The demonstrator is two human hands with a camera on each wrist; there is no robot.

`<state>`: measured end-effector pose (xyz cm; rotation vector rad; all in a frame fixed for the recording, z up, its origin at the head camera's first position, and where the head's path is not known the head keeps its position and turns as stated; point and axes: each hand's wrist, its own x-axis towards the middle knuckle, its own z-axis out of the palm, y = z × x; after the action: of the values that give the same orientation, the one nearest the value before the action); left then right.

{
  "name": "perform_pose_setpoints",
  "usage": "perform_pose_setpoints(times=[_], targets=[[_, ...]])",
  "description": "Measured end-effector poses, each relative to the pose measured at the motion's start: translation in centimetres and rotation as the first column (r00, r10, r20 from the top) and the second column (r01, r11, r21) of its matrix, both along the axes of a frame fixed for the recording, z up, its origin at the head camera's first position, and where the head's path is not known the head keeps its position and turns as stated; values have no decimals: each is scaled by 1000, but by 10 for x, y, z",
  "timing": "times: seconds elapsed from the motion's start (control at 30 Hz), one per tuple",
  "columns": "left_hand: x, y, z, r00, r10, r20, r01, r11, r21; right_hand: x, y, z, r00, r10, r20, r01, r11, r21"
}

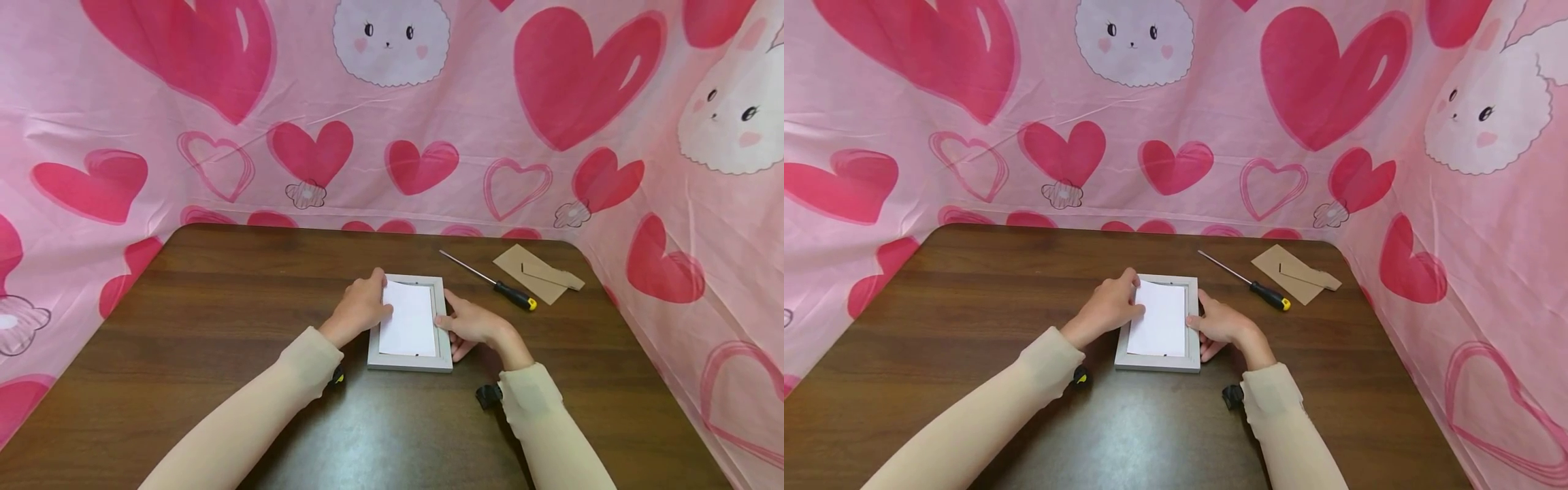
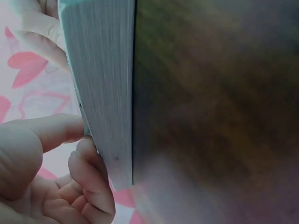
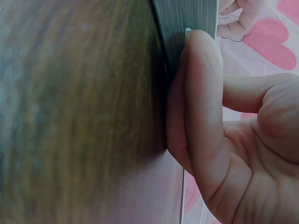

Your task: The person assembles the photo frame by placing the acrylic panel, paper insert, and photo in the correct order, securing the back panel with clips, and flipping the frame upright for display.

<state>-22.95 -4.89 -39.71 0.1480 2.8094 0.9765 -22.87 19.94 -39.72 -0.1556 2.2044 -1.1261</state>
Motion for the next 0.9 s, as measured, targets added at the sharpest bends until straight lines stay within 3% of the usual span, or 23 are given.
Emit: perform_pose_setpoints(times=[0.33,0.9], targets=[[-1,4,6,995,-97,-31,93,991,-96,0,1,-2,1000,-9,3,9,1000,0],[-2,0,6,991,-125,-38,122,990,-69,0,0,-1,1000,2,-3,-2,1000,-15]])
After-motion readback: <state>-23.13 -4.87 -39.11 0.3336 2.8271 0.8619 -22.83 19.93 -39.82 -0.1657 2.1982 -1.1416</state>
